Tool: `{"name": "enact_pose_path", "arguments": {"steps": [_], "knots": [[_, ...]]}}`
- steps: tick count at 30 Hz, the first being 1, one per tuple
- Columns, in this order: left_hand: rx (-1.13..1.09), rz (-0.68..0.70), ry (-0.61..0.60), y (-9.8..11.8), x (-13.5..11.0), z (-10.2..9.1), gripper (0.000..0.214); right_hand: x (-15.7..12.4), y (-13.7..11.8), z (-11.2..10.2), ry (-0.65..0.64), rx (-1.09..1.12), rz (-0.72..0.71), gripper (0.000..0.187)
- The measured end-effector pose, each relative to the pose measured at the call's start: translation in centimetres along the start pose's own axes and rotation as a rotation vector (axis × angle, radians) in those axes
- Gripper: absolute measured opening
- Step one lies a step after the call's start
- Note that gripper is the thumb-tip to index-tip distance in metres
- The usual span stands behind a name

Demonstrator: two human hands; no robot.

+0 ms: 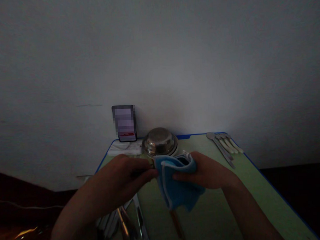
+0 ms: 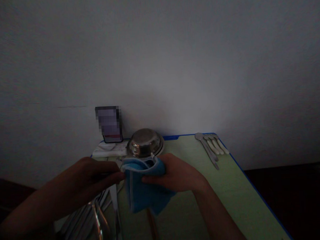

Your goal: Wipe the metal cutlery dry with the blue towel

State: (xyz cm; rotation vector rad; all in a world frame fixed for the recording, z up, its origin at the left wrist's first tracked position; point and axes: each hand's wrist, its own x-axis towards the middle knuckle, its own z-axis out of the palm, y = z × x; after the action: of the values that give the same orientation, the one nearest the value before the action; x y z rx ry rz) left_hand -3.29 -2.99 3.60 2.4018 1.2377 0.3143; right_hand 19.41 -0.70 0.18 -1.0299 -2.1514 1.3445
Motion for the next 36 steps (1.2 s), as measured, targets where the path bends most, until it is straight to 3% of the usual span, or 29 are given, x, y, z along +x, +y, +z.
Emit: {"name": "enact_pose_path", "arguments": {"steps": [9, 17, 22, 27, 36], "knots": [[-0.023, 0.018, 0.082, 0.6, 0.6, 0.4, 0.027, -0.6, 0.5, 0.0, 0.124, 0.229, 0.113, 0.038], [-0.056, -0.026, 0.097, 1.0, 0.9, 0.6, 0.033, -0.8, 0.0, -0.5, 0.193, -0.053, -0.039, 0.03], [-0.092, -0.009, 0.102, 0.8, 0.9, 0.7, 0.032, -1.2, -0.5, -1.0, 0.264, -0.219, -0.125, 0.016], [-0.121, 0.03, 0.064, 0.6, 0.6, 0.4, 0.027, -1.0, -0.4, -1.4, 0.418, -0.193, -0.147, 0.016], [-0.064, 0.005, 0.036, 0.5, 0.3, 0.2, 0.032, -2.5, -0.3, -3.0, 0.39, -0.225, -0.126, 0.017]]}}
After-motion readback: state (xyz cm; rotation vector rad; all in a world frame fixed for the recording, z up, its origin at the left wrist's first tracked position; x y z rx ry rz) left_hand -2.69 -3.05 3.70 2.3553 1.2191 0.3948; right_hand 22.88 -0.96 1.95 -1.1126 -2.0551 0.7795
